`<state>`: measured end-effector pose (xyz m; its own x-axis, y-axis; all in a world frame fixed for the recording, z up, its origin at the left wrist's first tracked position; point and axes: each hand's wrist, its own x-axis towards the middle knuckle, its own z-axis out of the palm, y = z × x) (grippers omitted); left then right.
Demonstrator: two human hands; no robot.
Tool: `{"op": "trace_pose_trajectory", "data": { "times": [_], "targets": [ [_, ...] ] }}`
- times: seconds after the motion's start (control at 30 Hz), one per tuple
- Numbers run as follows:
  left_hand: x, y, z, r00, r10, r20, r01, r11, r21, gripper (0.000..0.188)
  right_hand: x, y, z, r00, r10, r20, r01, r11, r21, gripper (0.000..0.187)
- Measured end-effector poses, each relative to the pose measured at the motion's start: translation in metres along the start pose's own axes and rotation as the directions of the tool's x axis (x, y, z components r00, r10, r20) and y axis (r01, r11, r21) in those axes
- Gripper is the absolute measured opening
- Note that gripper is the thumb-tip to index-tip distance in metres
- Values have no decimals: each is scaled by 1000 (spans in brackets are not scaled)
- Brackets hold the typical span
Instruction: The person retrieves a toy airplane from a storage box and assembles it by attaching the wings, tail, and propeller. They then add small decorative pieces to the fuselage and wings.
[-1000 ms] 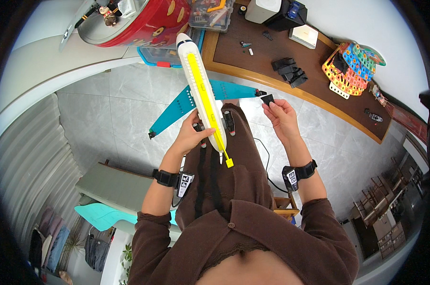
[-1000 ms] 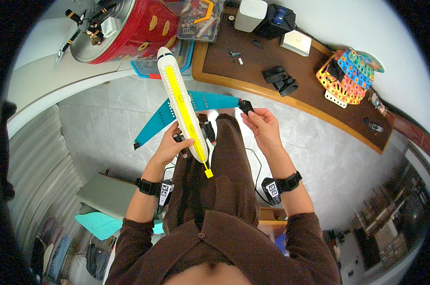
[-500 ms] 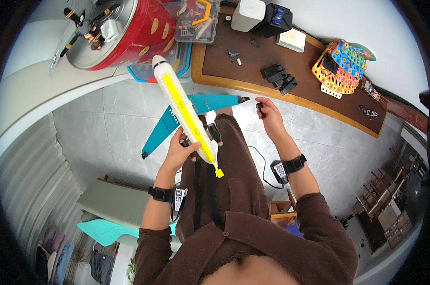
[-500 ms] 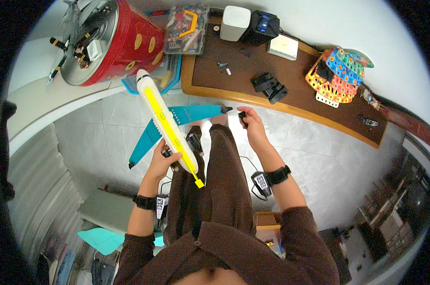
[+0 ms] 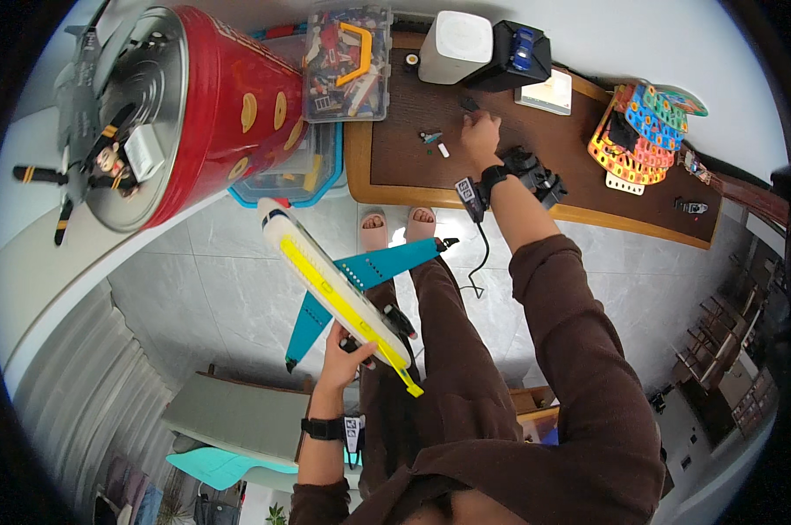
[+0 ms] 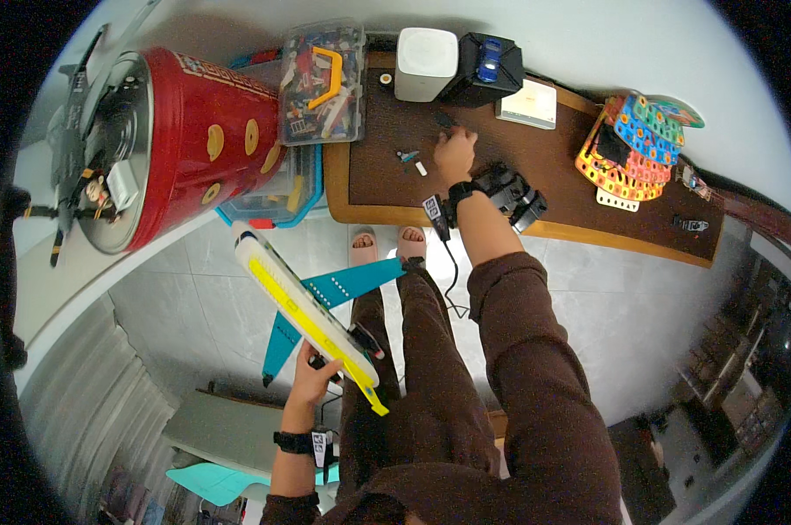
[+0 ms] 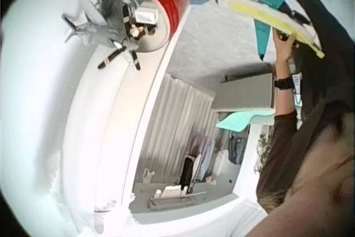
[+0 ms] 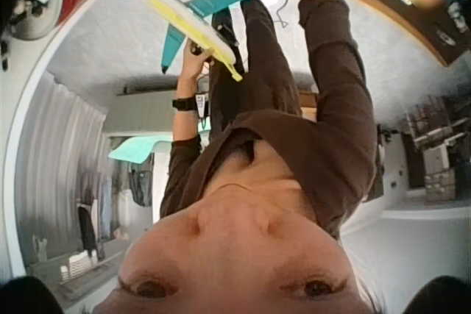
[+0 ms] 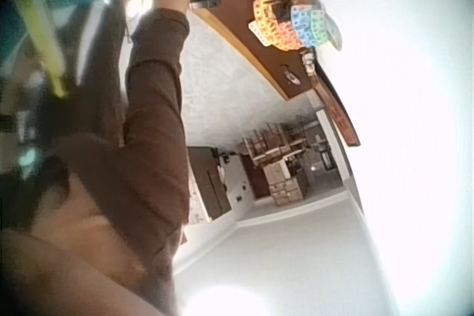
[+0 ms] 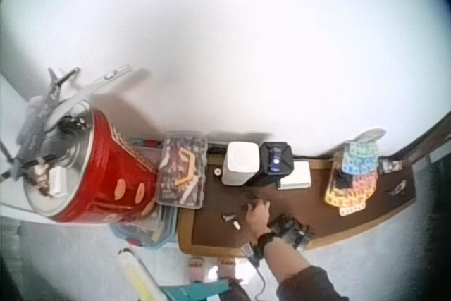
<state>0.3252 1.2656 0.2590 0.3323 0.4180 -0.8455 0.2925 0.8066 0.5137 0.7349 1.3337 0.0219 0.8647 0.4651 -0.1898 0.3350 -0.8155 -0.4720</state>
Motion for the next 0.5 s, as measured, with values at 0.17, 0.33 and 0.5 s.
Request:
{"op": "trace_pose_trajectory", "data": {
  "times": [0.17, 0.33, 0.5],
  "targets": [
    [26, -19, -17, 1000, 1, -19, -3, 996, -91, 65, 42, 3, 29, 992, 114, 48, -106, 984, -143, 48],
    [41, -31, -27, 994, 86, -64, -91, 993, -80, 62, 56, 14, 44, 997, 70, 32, -63, 978, -198, 38],
    [31, -25, -28, 998, -7, -56, -5, 979, -206, 63, 37, 4, 39, 1000, -1, 10, -2, 962, 274, 30]
  ]
}}
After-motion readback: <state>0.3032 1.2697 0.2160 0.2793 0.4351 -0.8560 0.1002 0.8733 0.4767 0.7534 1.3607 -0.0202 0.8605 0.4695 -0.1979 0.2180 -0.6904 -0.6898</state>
